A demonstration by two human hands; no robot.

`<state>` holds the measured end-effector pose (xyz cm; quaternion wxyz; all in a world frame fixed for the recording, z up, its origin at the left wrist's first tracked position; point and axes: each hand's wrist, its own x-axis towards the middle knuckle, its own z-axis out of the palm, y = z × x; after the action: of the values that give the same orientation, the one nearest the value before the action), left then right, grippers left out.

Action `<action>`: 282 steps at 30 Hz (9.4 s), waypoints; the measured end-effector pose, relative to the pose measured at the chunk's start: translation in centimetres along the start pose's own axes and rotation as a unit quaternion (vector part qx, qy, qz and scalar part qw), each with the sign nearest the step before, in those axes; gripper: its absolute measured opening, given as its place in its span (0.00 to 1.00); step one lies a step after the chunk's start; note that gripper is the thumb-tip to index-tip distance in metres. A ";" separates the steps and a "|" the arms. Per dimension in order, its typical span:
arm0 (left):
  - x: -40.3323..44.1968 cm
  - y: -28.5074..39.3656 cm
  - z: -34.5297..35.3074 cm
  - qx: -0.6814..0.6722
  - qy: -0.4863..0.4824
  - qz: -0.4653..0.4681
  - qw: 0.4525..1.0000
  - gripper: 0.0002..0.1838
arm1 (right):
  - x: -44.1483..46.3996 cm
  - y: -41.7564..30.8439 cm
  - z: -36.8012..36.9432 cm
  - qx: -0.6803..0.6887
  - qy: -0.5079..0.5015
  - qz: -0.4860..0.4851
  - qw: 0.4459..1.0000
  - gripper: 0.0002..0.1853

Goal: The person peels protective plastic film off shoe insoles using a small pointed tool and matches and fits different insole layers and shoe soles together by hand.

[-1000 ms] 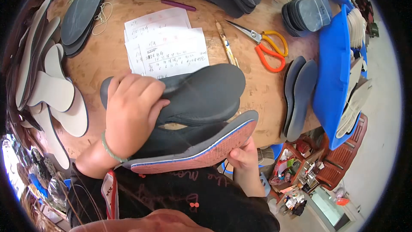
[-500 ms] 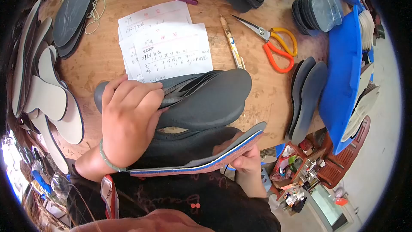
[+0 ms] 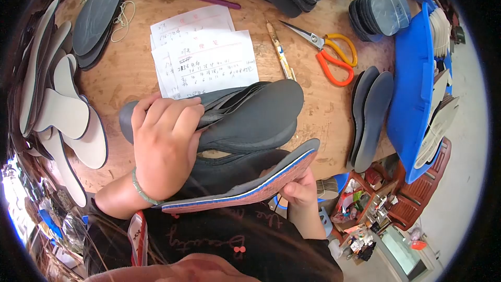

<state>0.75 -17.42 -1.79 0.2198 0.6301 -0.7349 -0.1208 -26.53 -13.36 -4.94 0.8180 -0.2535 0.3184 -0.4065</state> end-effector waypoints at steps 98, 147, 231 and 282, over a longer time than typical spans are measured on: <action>-6.4 11.4 2.7 -0.725 -0.127 -0.192 0.649 0.17 | 0.0 -7.1 4.4 -0.397 0.129 -0.223 0.881 0.16; -13.5 7.9 -9.2 -0.656 0.243 0.310 0.644 0.13 | 1.0 -2.9 1.2 -0.767 0.141 -0.385 0.493 0.11; -20.8 -26.6 -23.8 -0.444 0.575 -0.073 0.683 0.16 | -1.3 3.7 5.3 -0.495 0.078 -0.220 0.837 0.08; -13.4 0.0 -4.7 -0.064 0.057 0.266 0.960 0.25 | -2.2 5.2 10.4 -0.179 -0.071 -0.043 0.980 0.26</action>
<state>4.48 -3.78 0.04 0.3255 0.4025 -0.8528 -0.0691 -17.38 -7.07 -0.82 0.7617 -0.4379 0.3156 -0.3583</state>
